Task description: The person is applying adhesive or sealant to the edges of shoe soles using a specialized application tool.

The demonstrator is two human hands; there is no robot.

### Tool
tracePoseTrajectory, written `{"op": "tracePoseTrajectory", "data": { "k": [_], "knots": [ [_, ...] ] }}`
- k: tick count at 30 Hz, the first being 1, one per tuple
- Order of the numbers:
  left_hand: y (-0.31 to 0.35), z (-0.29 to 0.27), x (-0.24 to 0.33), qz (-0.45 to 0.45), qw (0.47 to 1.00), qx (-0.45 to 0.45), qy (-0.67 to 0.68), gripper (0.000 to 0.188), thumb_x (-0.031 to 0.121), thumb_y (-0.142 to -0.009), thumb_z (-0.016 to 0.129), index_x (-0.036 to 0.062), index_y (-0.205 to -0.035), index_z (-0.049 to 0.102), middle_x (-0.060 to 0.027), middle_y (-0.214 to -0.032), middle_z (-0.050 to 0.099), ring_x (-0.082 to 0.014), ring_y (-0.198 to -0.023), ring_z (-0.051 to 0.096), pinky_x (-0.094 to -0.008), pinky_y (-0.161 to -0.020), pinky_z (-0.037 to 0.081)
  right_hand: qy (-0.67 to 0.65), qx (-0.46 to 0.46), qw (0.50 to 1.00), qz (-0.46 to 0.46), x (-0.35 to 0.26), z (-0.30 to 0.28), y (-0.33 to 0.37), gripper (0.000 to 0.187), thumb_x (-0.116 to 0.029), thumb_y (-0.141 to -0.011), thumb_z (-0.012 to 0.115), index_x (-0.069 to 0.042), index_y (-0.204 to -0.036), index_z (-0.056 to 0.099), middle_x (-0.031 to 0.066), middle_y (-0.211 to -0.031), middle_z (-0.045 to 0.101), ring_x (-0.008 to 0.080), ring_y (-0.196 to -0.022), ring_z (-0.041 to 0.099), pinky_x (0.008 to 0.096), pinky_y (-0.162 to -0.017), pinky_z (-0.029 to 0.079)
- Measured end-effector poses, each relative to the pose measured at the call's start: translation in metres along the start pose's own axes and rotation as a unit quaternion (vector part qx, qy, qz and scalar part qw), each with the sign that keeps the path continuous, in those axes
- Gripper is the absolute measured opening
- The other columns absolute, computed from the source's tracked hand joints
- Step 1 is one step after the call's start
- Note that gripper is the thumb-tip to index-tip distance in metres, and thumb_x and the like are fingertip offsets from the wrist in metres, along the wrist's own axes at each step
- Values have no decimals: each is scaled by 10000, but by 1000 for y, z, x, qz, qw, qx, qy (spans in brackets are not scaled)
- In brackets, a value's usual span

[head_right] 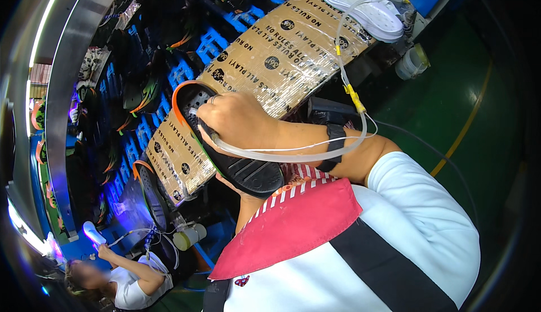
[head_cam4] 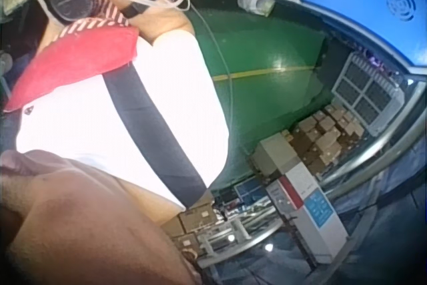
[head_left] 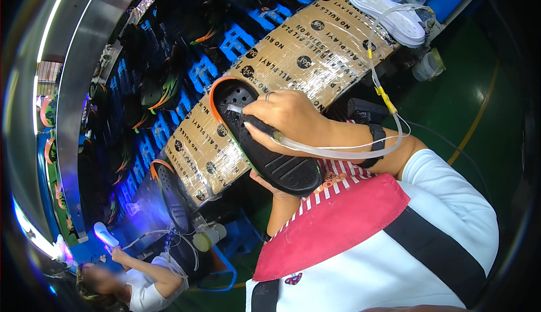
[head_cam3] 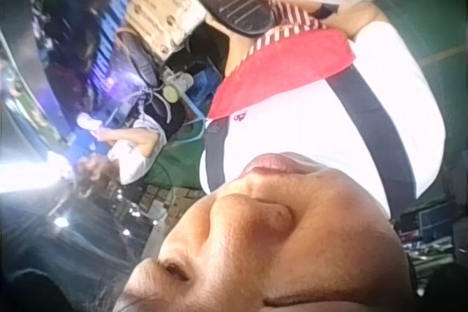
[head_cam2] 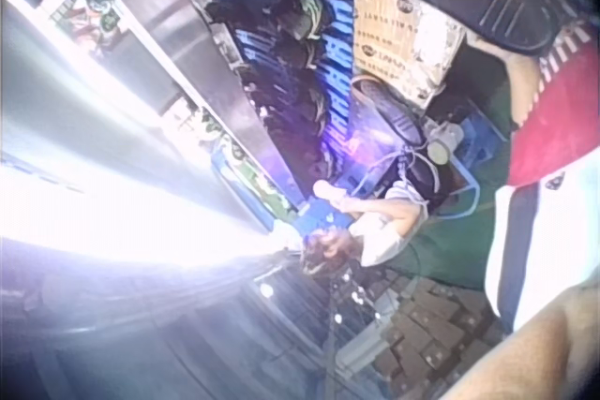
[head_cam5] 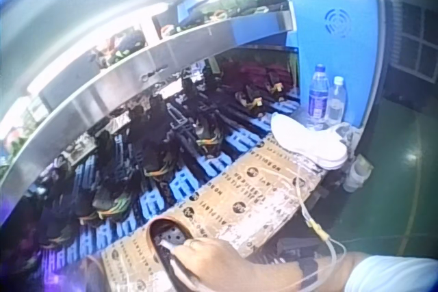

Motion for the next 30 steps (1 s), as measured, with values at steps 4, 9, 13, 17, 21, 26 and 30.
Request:
{"op": "tracePoseTrajectory", "data": {
  "k": [4,9,13,17,21,26,30],
  "knots": [
    [-1,-4,5,9,1000,-13,9,786,673,-828,336,111,-1377,308,-91,-1371,374,-244,-1215,415,-407,-1034,333,6,-111,992,-53,-12,27,8,180,-80,-597,636,-14,-758,589,152,-668,596,327,-661,604,407,-606,484],
    [-5,-2,10,23,999,-30,20,794,674,-826,341,104,-1377,302,-101,-1371,370,-244,-1218,408,-408,-1039,323,-117,-35,992,-30,-11,10,11,149,-145,-677,656,-33,-765,612,118,-653,595,293,-597,596,388,-580,482],
    [-6,-1,11,31,999,-34,28,800,674,-824,346,99,-1378,297,-109,-1370,367,-244,-1221,403,-408,-1044,315,-22,-10,1000,-5,-4,7,12,169,-115,-692,671,-37,-834,621,102,-682,584,269,-608,588,355,-557,467],
    [-9,3,13,35,998,-46,32,806,674,-822,350,93,-1378,292,-118,-1370,363,-244,-1223,398,-409,-1049,307,-45,-118,990,-64,-19,34,28,138,-96,-704,633,-31,-823,610,105,-656,552,290,-644,578,374,-560,463],
    [-10,4,26,56,996,-58,38,813,675,-819,354,88,-1378,288,-126,-1369,360,-244,-1226,393,-409,-1053,300,-228,-98,969,5,-11,24,23,145,-150,-692,651,-25,-759,618,148,-690,606,321,-666,601,398,-613,473],
    [-12,2,28,55,995,-64,46,832,685,-804,371,84,-1373,295,-137,-1363,364,-250,-1227,390,-416,-1057,293,-104,-53,993,-12,-4,21,30,194,-103,-706,662,-10,-874,631,130,-702,620,282,-604,607,352,-563,481],
    [-15,1,24,25,996,-53,61,859,706,-776,400,85,-1364,317,-146,-1352,378,-261,-1225,392,-430,-1057,291,-96,-126,985,-64,-18,36,40,186,-111,-717,665,-15,-874,638,120,-696,623,280,-615,614,356,-618,489]
  ]
}}
Point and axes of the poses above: each hand's wrist, its own y-axis away from the middle knuckle, its own z-axis out of the palm, x = y × z, the point moved 9 cm from there along -y, towards the middle knuckle
